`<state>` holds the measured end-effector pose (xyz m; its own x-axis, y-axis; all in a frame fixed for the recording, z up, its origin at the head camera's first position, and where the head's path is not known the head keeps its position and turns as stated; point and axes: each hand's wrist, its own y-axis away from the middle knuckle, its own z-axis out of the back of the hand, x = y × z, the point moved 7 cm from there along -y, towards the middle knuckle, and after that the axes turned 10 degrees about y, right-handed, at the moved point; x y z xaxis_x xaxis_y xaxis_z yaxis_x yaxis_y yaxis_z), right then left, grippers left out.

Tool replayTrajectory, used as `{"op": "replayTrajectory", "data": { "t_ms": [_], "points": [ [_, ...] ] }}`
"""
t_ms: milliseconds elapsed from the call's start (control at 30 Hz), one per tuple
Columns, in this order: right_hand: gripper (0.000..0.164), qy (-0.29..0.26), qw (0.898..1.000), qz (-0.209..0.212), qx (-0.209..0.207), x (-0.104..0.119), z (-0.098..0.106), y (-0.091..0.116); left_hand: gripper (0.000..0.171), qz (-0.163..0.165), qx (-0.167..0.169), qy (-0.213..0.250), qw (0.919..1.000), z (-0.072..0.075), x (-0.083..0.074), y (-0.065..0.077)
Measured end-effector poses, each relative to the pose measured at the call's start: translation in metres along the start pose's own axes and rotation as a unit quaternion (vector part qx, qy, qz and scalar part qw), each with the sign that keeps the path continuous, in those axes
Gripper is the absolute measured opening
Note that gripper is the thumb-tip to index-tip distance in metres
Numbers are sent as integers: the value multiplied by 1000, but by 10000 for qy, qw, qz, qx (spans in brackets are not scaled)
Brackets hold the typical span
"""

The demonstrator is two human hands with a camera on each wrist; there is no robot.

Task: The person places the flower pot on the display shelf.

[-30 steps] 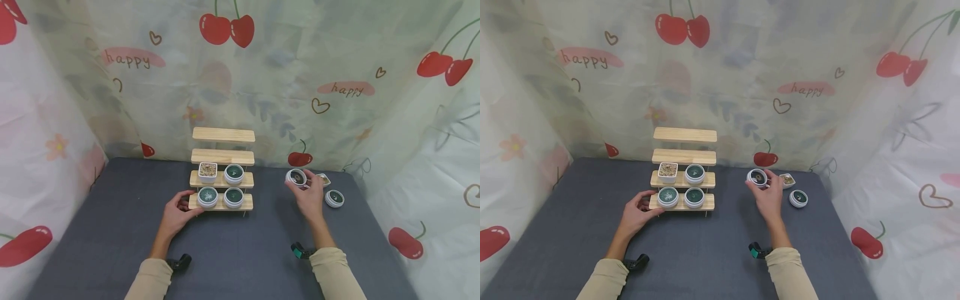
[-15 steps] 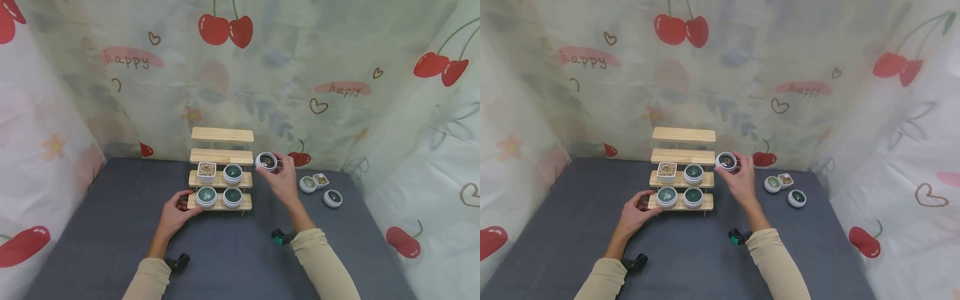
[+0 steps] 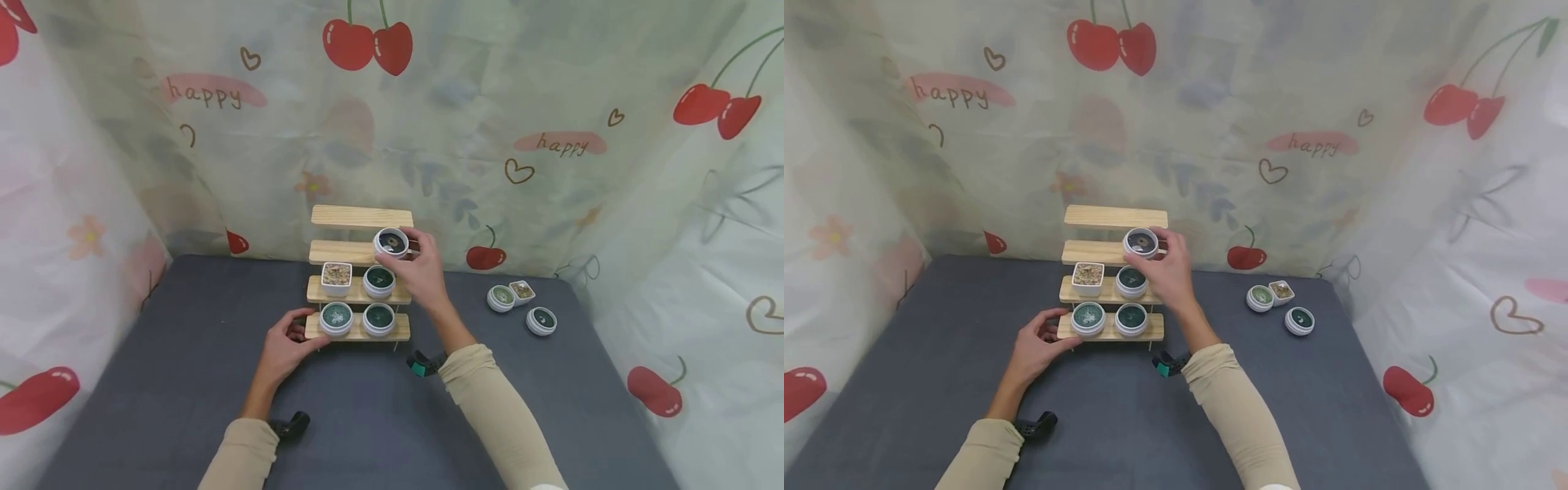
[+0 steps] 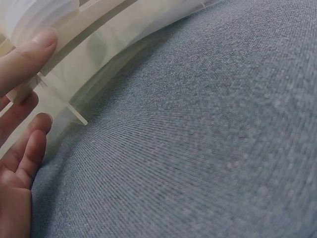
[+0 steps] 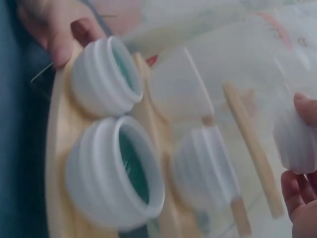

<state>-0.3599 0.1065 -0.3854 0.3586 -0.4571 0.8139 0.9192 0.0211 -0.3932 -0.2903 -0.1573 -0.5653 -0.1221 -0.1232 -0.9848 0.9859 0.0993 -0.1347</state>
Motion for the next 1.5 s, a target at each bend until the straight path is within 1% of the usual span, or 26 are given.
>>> {"op": "replayTrajectory", "data": {
  "t_ms": [133,300,567,800,1067,1267,1500],
  "points": [
    [66,43,9999,35,147,12,-18,-8,66,-7,-9,21,10000,0,1,-1],
    [66,51,9989,-51,465,18,-41,-13,67,-5,-9,-48,10000,-1,1,0],
    [67,43,9969,-139,767,24,-65,-20,65,7,-8,21,10000,1,1,0],
    [68,161,9945,-299,991,23,-77,-23,65,-80,-3,50,10000,3,1,-1],
    [68,231,9920,-475,1150,14,-86,-23,65,-73,30,16,10000,1,2,0],
    [66,315,9919,-413,1163,12,-89,-24,65,-39,25,0,10000,1,2,0],
    [64,468,9906,-519,1180,11,-93,-27,67,-28,86,-100,9999,1,3,0]
  ]
}}
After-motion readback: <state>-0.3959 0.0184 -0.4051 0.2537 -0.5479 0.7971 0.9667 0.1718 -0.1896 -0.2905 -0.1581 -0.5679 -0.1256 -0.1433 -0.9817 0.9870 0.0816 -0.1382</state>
